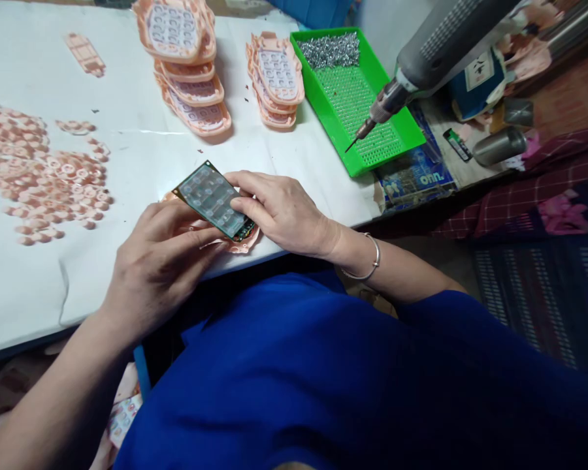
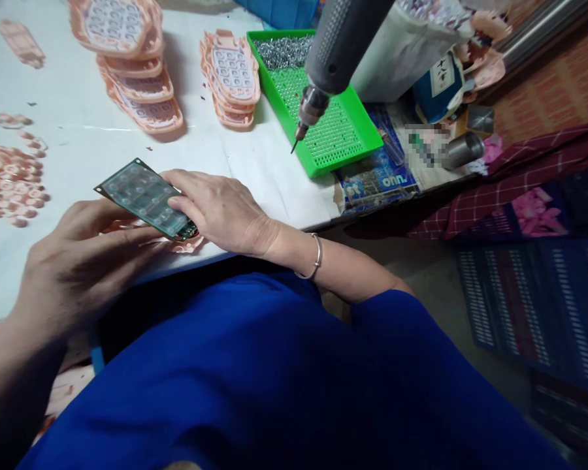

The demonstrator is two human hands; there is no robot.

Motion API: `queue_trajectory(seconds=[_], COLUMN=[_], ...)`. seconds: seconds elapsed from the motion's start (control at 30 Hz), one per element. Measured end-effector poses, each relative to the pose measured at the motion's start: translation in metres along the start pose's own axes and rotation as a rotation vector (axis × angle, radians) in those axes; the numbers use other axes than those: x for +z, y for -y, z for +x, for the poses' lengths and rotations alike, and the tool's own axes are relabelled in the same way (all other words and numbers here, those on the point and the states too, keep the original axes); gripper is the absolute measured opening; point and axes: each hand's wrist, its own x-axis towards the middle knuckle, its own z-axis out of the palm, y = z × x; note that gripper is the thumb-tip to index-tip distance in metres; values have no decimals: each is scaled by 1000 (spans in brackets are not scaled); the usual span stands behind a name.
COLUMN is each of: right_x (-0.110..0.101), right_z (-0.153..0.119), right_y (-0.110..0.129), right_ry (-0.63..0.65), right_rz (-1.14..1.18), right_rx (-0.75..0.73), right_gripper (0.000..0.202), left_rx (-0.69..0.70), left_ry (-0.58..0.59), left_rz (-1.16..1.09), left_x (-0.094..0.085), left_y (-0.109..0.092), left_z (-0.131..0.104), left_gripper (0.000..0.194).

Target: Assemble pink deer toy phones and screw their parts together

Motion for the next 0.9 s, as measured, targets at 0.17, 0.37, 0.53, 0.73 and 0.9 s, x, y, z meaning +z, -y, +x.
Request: queue_trajectory(seconds=[0.17,0.37,0.53,0.73,0.9], right_x=[-4,-7,-16,-31,-34], right_z=[4,10,23,38,37], right_y=[1,1,5,10,7], right_ry=[51,85,191,391,416], right_rz=[-105,-193,-302,-343,-240], right_rx=[-3,-94,-151,-216,-242], right_gripper=[31,26,23,16,38], left_rx=[-123,-82,-59,-22,0], left_ry=[-140,61,7,-49,-67], left_rz=[-49,131,192,231,296], left_x=[-13,-27,-23,-10,3], left_y=[4,25,25,16,3], left_z=[-7,-15,-13,-14,-15], left_gripper=[42,74,69,80,67])
